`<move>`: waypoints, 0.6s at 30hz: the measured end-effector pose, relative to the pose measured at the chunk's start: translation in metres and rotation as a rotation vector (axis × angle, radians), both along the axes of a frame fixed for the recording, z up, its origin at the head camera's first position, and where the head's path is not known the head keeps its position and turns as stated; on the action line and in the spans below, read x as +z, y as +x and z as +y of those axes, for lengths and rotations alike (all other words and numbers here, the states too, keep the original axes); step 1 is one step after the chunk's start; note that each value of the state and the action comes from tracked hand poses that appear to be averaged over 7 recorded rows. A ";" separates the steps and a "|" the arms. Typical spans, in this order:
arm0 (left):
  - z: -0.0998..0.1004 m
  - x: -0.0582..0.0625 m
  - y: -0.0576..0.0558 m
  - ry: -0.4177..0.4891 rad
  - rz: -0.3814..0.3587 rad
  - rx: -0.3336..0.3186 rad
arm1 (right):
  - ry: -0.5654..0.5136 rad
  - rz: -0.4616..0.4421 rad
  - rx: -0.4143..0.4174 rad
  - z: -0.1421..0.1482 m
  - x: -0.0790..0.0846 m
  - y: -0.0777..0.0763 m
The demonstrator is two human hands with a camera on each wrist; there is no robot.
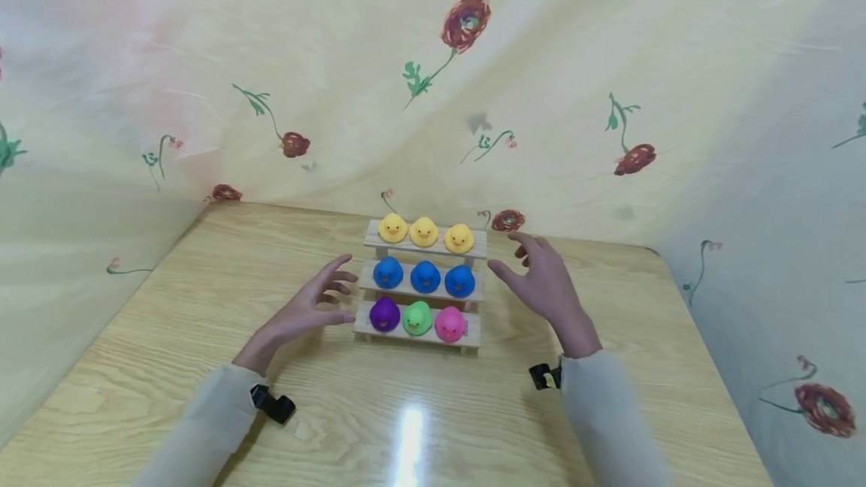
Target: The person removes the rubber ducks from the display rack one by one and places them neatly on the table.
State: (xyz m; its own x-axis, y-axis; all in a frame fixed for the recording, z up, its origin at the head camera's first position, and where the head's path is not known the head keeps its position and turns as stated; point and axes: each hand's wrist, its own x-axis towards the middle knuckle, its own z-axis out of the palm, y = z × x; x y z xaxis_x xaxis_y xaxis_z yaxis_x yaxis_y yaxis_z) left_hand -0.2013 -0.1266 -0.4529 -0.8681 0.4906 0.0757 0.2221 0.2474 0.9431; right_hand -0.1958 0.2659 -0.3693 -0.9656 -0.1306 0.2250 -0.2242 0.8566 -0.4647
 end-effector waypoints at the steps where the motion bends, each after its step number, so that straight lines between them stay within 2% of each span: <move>1: 0.001 -0.001 -0.001 0.005 -0.002 -0.005 | -0.006 -0.002 0.003 -0.002 0.000 -0.002; 6: 0.005 -0.005 -0.005 0.006 -0.022 -0.029 | -0.028 -0.036 0.004 -0.010 -0.003 -0.007; 11: 0.006 -0.010 -0.008 -0.012 -0.060 -0.033 | -0.055 -0.033 0.015 -0.016 -0.005 -0.014; 18: 0.009 -0.016 -0.010 -0.029 -0.032 -0.045 | -0.082 -0.036 0.043 -0.023 -0.006 -0.022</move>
State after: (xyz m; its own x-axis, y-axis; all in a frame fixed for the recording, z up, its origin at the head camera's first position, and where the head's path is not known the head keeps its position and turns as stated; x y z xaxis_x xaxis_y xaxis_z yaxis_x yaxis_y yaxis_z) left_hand -0.2117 -0.1177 -0.4687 -0.8469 0.5307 0.0337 0.2038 0.2654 0.9424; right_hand -0.2182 0.2432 -0.3750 -0.9671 -0.1549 0.2017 -0.2418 0.8052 -0.5414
